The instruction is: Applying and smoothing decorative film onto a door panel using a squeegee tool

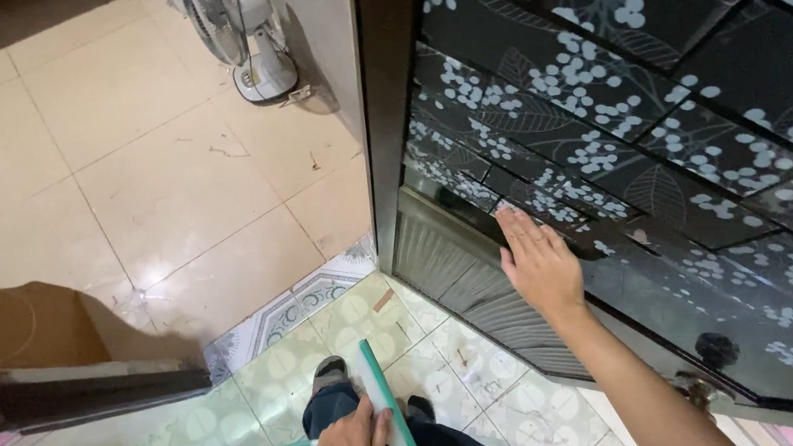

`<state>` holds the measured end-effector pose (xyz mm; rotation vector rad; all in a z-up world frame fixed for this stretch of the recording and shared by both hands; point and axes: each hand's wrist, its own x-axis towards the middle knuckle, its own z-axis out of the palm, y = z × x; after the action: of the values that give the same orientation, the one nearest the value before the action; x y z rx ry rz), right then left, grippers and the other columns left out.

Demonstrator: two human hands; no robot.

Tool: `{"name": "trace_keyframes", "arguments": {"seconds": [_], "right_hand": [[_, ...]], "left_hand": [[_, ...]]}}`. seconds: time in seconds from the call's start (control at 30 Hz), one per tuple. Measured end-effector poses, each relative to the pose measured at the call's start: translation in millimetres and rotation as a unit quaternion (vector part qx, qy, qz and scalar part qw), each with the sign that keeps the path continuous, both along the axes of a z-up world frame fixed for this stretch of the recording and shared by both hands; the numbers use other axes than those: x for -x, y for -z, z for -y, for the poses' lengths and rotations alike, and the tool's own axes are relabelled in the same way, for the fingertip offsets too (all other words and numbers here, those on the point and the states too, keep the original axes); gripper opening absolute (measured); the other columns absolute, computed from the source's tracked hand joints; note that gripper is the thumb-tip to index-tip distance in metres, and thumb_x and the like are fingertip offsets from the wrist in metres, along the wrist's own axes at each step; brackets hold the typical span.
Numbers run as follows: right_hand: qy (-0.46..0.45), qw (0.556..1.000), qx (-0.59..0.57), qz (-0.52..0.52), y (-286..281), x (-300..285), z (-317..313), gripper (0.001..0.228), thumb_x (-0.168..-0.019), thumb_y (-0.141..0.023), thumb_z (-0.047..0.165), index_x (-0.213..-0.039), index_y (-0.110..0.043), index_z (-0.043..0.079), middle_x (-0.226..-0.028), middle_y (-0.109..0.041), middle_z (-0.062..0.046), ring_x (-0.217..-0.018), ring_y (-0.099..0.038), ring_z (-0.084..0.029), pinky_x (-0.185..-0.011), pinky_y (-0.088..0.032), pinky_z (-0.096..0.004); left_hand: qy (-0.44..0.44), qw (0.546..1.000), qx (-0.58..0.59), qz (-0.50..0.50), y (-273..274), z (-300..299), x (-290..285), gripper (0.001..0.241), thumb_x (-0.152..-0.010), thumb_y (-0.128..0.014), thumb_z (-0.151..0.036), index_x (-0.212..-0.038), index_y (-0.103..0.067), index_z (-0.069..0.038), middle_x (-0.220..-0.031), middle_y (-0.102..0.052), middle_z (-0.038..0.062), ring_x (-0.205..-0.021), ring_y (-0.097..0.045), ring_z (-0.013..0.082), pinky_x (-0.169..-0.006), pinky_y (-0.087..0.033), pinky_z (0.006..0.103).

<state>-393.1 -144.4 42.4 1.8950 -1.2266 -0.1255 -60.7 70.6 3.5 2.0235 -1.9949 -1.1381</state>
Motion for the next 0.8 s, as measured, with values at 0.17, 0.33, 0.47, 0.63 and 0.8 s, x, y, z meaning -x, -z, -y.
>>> {"name": "trace_keyframes", "arguments": {"seconds": [0.17,0.33,0.47,0.63,0.8], "right_hand": [[0.007,1.000,-0.001,-0.004,2,1,0,0.081,-0.111,-0.049,0.057,-0.170,-0.011,0.017,-0.175,-0.002,0.003,-0.159,0.001,-0.014,-0.129,-0.001,-0.034],[-0.001,1.000,0.007,-0.005,1,0,0,0.081,-0.110,-0.051,0.059,-0.170,-0.015,0.018,-0.174,-0.006,0.005,-0.159,-0.003,-0.012,-0.129,-0.003,-0.034],[-0.010,0.999,0.000,0.046,-6,-10,-5,0.075,-0.104,-0.053,0.056,-0.166,-0.031,0.019,-0.172,-0.020,0.006,-0.158,-0.011,-0.012,-0.126,-0.016,-0.032],[-0.103,0.989,0.009,0.109,-15,-27,-6,0.059,-0.091,-0.057,0.040,-0.146,-0.059,0.019,-0.152,-0.057,0.000,-0.141,-0.050,-0.015,-0.115,-0.041,-0.039],[-0.086,0.995,-0.033,-0.030,-47,-30,8,0.068,-0.087,-0.060,0.030,-0.153,-0.050,0.015,-0.167,-0.039,-0.001,-0.154,-0.033,-0.017,-0.123,-0.029,-0.040]], "left_hand": [[0.001,1.000,0.022,0.010,3,-1,1,0.032,-0.106,-0.041,-0.046,-0.097,-0.052,-0.018,-0.073,-0.068,0.006,-0.063,-0.065,0.0328,-0.057,-0.048,0.0470],[0.011,1.000,0.024,0.011,7,8,0,0.032,-0.107,-0.039,-0.047,-0.101,-0.051,-0.017,-0.073,-0.069,0.007,-0.062,-0.064,0.0361,-0.055,-0.047,0.0490],[0.059,0.979,0.188,0.042,-3,63,13,0.024,-0.105,-0.043,-0.036,-0.110,-0.053,-0.014,-0.092,-0.070,0.008,-0.071,-0.067,0.0368,-0.051,-0.050,0.0515],[0.069,0.924,0.353,0.129,-9,173,63,0.022,-0.103,-0.045,-0.029,-0.110,-0.063,-0.019,-0.092,-0.073,0.005,-0.072,-0.074,0.0262,-0.059,-0.058,0.0395],[0.143,0.908,0.379,0.109,-4,231,105,0.024,-0.094,-0.040,-0.015,-0.117,-0.049,-0.017,-0.101,-0.068,0.001,-0.063,-0.075,0.0257,-0.055,-0.056,0.0394]]}}
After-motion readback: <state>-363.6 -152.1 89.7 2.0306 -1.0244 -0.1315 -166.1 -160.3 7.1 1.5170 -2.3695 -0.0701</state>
